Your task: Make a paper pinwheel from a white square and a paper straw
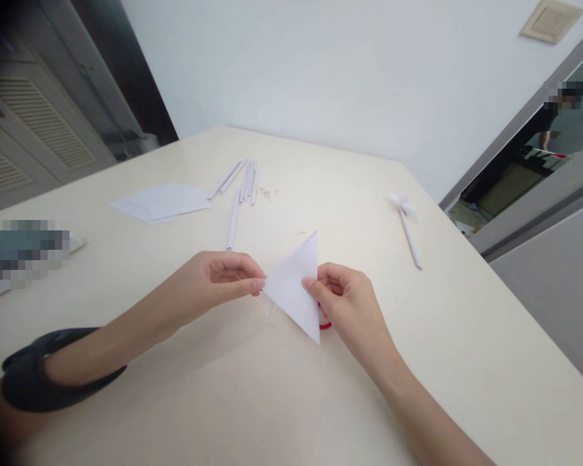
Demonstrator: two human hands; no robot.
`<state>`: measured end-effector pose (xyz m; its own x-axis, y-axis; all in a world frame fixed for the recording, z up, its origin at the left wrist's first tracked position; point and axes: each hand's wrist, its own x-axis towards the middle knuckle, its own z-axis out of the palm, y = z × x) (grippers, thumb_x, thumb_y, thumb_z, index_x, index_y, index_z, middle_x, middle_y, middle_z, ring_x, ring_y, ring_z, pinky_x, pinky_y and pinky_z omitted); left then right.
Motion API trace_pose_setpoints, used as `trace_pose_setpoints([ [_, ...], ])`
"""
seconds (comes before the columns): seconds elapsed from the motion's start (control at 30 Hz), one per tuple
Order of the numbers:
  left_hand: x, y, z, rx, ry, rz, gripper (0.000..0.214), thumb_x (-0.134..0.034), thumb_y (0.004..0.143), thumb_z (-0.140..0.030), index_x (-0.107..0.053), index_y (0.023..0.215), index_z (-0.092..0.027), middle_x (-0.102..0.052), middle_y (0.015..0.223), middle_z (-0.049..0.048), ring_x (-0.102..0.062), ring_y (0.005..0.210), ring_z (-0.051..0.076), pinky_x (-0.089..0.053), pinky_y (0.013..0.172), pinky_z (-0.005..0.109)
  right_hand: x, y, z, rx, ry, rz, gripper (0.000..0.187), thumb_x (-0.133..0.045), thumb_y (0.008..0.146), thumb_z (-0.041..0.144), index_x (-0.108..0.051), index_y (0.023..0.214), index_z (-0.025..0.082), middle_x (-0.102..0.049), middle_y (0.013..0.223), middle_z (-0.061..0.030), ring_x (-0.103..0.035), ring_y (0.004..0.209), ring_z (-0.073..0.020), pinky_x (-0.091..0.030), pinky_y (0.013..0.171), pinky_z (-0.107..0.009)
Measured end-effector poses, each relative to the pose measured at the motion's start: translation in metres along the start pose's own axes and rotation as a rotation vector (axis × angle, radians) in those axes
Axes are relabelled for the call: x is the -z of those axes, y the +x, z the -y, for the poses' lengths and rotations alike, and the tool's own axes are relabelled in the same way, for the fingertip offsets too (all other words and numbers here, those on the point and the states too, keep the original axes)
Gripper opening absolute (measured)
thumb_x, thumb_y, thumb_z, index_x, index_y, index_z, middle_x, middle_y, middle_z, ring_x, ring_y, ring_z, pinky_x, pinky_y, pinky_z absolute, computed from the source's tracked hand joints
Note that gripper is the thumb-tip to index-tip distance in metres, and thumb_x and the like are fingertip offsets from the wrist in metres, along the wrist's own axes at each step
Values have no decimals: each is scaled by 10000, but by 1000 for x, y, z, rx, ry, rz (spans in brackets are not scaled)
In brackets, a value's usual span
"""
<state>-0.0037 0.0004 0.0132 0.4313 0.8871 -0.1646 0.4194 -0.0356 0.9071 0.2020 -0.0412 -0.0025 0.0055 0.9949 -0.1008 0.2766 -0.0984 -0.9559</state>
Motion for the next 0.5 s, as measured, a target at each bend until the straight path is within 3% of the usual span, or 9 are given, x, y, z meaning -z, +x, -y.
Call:
trace_pose_setpoints([
  [0.2, -2, 2, 3, -75, 113, -40, 179, -598, 755, -377, -666, 736, -213, -684, 757, -12, -628, 729, 170, -456, 660, 264, 0, 0, -1, -36, -15, 4, 249, -577, 819, 356, -531, 666, 165, -477, 588, 33, -411, 506, -68, -322, 441, -187],
  [0.37, -3, 10, 21, -69, -4, -25, 197, -618, 752, -419, -666, 730, -229, -682, 722, -30, -623, 728, 150, -441, 659, 237, -1, 2, -1, -14, 6, 8, 219, -568, 826, 381, -584, 751, 175, -504, 623, 28, -442, 530, -73, -352, 451, -177],
  [0.5, -1, 11, 24, -51, -37, -70, 208, -614, 762, -431, -666, 737, -232, -656, 696, -40, -576, 695, 121, -406, 642, 221, 1, 3, -1, -9, 29, 47, 188, -577, 825, 358, -600, 778, 177, -503, 599, 39, -417, 508, -56, -325, 441, -157],
])
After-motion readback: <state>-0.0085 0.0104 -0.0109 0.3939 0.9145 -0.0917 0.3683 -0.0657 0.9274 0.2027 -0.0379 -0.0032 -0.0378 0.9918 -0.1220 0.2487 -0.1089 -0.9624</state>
